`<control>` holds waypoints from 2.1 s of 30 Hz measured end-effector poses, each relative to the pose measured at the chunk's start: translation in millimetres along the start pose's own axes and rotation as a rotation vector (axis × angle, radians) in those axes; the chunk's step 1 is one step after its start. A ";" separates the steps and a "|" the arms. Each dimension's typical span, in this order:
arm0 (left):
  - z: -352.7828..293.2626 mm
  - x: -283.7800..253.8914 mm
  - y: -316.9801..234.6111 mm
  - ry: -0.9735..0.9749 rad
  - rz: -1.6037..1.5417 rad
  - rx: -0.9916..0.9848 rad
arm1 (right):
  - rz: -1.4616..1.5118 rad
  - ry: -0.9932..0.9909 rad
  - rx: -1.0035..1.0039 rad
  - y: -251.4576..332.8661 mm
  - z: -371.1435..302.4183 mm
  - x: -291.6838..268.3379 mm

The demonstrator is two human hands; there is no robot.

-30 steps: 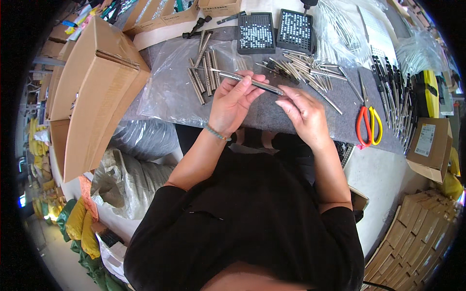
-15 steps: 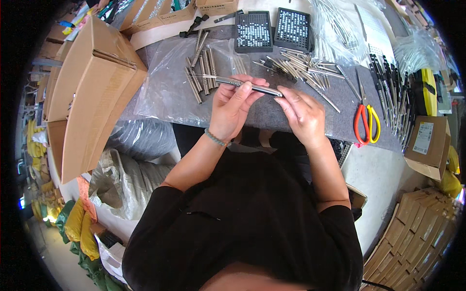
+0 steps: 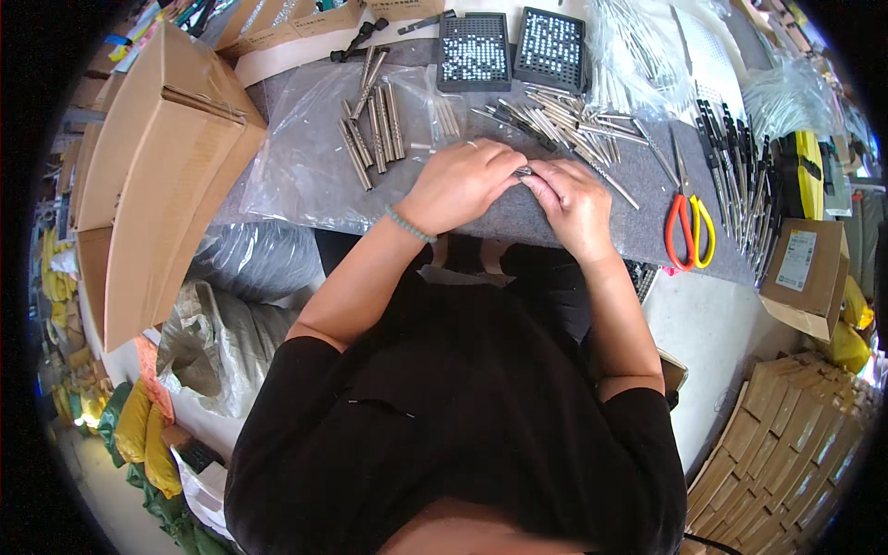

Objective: Assembling small metal components using an electric screwdriver.

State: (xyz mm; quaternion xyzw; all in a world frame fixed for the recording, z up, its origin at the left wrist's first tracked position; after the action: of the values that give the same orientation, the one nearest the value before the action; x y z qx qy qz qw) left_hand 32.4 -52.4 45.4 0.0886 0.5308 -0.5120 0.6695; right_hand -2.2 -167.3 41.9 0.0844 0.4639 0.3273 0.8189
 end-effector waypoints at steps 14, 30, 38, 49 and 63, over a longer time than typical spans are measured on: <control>-1.1 3.6 1.9 0.003 -0.046 0.002 | -0.192 0.371 -0.034 -14.4 68.9 34.3; 4.5 12.0 6.8 0.107 -0.140 -0.011 | 0.254 0.158 0.300 -33.1 59.2 -12.1; 8.2 20.4 9.3 0.254 -0.116 -0.022 | 0.085 0.196 0.319 -21.5 -16.0 -27.9; 11.5 24.0 13.3 0.248 -0.177 -0.041 | -0.145 0.231 0.054 -9.2 -5.6 -12.8; 12.4 22.1 11.5 0.213 -0.183 -0.026 | 0.196 0.209 0.255 -19.1 0.8 10.3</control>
State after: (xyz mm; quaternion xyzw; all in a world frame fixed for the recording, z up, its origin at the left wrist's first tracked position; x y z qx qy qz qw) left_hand 47.1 -68.4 28.0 0.0848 0.6114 -0.5518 0.5608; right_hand 10.8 -175.5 26.7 0.1978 0.5738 0.3509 0.7131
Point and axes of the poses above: each hand's wrist, its own z-axis towards the middle knuckle, its own x-axis out of the palm, y = z × x, the point moved 8 cm from there along z, towards the middle knuckle, and after that the axes turned 5 degrees about -x, right-handed, at the moved point
